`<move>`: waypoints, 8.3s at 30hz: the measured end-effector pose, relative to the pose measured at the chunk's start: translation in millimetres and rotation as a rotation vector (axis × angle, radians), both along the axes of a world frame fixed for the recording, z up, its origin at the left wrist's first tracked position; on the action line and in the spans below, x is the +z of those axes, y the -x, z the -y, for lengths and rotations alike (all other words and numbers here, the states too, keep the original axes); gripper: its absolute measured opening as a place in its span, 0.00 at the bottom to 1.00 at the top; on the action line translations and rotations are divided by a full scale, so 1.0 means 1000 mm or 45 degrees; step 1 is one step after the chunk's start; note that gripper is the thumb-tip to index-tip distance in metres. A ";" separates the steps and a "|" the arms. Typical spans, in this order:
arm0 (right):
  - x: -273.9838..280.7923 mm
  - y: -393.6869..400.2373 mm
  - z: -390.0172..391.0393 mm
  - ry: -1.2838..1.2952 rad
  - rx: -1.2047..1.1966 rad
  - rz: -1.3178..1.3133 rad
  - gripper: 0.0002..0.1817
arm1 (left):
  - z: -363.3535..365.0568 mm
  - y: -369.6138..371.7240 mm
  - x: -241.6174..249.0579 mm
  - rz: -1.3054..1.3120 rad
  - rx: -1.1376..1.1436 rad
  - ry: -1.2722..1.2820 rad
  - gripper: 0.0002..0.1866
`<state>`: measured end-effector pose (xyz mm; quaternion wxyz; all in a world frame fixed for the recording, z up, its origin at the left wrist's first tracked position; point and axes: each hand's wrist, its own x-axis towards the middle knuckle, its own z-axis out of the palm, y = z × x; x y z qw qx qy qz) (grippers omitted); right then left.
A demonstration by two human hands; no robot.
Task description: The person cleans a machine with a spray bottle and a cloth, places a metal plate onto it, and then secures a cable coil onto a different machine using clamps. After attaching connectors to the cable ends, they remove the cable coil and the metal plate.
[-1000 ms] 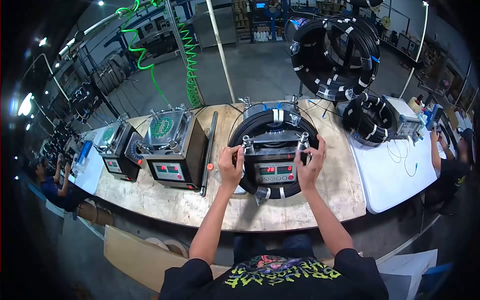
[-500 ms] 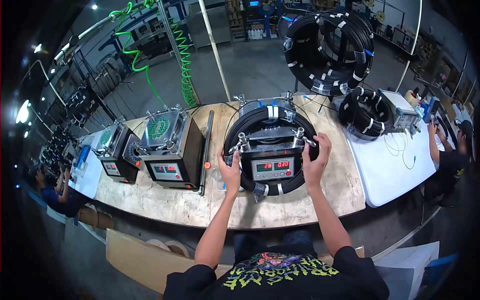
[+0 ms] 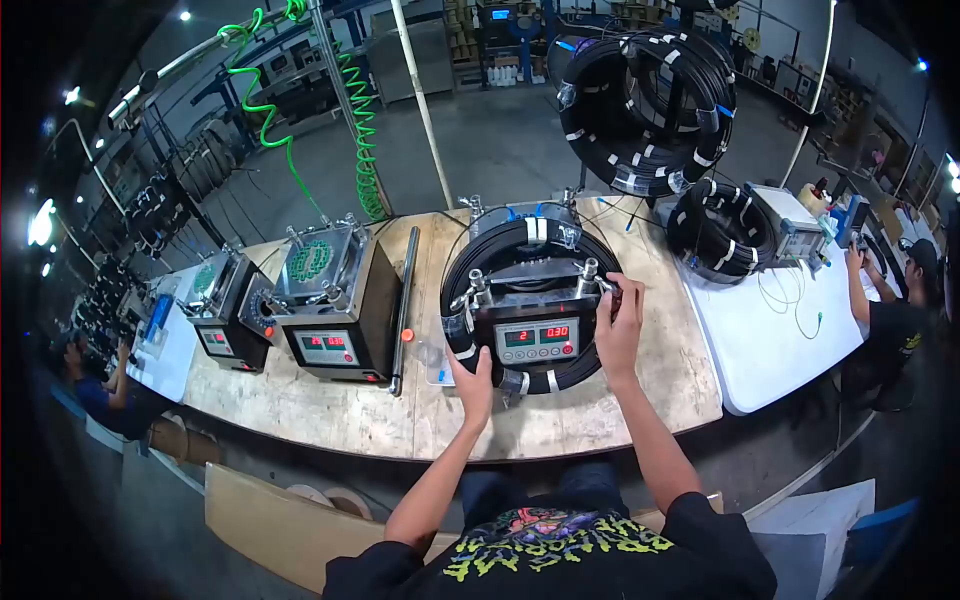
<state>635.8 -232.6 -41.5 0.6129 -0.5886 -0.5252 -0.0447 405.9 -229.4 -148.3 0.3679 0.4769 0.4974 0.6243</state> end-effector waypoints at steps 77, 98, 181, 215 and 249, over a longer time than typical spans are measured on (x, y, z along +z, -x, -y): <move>0.025 -0.072 -0.067 0.085 0.462 0.064 0.10 | -0.123 0.084 0.157 -0.969 -0.333 -0.609 0.17; 0.003 -0.112 -0.284 0.561 0.879 -0.341 0.11 | -0.311 0.022 0.123 0.221 -0.720 0.468 0.18; -0.068 -0.031 -0.008 0.250 0.373 -0.761 0.28 | -0.042 0.017 0.019 0.085 -0.018 -0.021 0.28; -0.091 -0.005 0.015 0.252 0.224 -0.813 0.26 | -0.022 0.019 0.022 0.136 -0.068 0.026 0.33; 0.023 -0.070 -0.085 0.434 0.832 -0.278 0.36 | -0.118 0.030 0.147 -0.429 -0.450 -0.036 0.31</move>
